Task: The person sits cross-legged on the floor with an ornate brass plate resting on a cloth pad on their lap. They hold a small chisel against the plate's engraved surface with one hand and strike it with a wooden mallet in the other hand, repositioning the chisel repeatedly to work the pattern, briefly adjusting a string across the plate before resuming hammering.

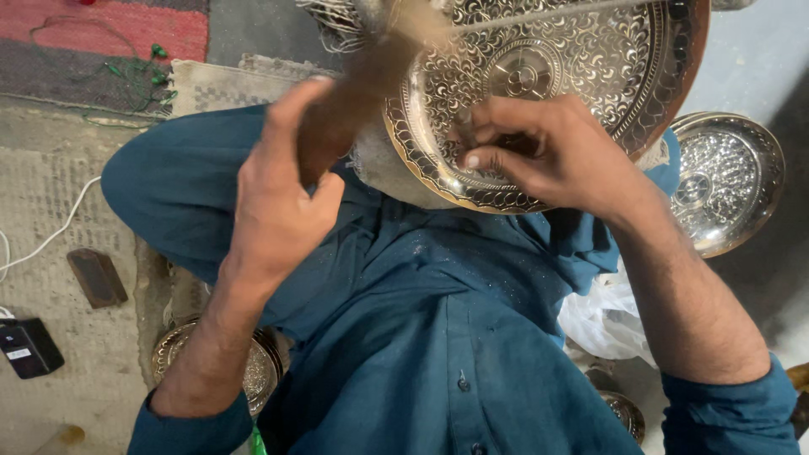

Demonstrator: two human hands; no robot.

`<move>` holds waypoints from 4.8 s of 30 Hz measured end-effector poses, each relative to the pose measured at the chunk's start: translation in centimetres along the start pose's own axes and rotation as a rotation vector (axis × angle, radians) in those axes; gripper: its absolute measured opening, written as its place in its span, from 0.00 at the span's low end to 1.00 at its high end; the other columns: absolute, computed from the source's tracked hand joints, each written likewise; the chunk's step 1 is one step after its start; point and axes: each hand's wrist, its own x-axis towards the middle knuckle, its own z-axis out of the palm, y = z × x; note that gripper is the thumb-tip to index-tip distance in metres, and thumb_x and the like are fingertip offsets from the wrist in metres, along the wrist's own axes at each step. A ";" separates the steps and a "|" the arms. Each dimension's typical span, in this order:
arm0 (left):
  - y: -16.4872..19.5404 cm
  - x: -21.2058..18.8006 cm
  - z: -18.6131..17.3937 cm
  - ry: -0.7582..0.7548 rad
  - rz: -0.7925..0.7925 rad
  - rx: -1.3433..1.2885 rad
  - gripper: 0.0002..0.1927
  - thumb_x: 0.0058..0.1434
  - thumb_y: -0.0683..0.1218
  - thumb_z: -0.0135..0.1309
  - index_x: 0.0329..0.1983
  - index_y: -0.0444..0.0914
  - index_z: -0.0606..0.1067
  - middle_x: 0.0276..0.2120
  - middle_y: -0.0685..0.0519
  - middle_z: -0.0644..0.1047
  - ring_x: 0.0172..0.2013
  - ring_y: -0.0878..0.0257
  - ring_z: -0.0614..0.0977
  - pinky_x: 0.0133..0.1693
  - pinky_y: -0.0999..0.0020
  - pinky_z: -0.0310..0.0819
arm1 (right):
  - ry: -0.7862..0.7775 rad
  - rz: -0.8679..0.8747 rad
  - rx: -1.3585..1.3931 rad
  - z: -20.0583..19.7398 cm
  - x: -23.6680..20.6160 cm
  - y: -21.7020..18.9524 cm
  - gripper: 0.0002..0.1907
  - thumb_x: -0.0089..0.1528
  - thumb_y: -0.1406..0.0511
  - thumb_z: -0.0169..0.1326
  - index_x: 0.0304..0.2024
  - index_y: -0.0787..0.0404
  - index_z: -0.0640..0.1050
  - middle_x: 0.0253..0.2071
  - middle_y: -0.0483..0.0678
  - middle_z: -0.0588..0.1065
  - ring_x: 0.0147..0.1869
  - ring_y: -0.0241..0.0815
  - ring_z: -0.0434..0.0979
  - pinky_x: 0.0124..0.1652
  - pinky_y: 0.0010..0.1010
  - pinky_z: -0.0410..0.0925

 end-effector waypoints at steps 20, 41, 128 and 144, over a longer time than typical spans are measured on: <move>0.1 -2.1 1.0 -0.078 -0.377 -0.030 0.34 0.58 0.36 0.56 0.69 0.40 0.63 0.38 0.44 0.81 0.41 0.52 0.87 0.45 0.58 0.80 | -0.063 -0.050 -0.002 -0.7 0.0 0.3 0.12 0.65 0.65 0.60 0.50 0.60 0.78 0.41 0.45 0.83 0.45 0.39 0.86 0.43 0.31 0.78; 1.1 -3.0 3.6 0.052 -0.393 -0.103 0.38 0.60 0.35 0.56 0.73 0.41 0.58 0.38 0.48 0.79 0.39 0.56 0.86 0.45 0.61 0.80 | -0.129 -0.018 -0.030 -1.2 0.3 0.2 0.14 0.63 0.63 0.61 0.49 0.61 0.78 0.39 0.49 0.83 0.44 0.42 0.87 0.41 0.33 0.78; -4.2 -11.9 -2.6 -0.733 -0.860 -0.084 0.38 0.54 0.45 0.61 0.70 0.48 0.65 0.32 0.46 0.82 0.27 0.61 0.77 0.33 0.63 0.75 | 0.786 -0.100 0.420 -6.8 -6.8 4.4 0.07 0.77 0.76 0.46 0.56 0.68 0.67 0.44 0.53 0.75 0.43 0.43 0.81 0.49 0.35 0.79; 3.8 -2.7 6.6 0.029 -0.346 0.014 0.09 0.67 0.47 0.57 0.42 0.36 0.74 0.32 0.46 0.80 0.31 0.53 0.84 0.33 0.60 0.76 | 0.756 -0.007 -0.023 -7.5 -4.7 5.0 0.10 0.70 0.78 0.58 0.50 0.65 0.73 0.32 0.34 0.60 0.32 0.23 0.52 0.31 0.16 0.47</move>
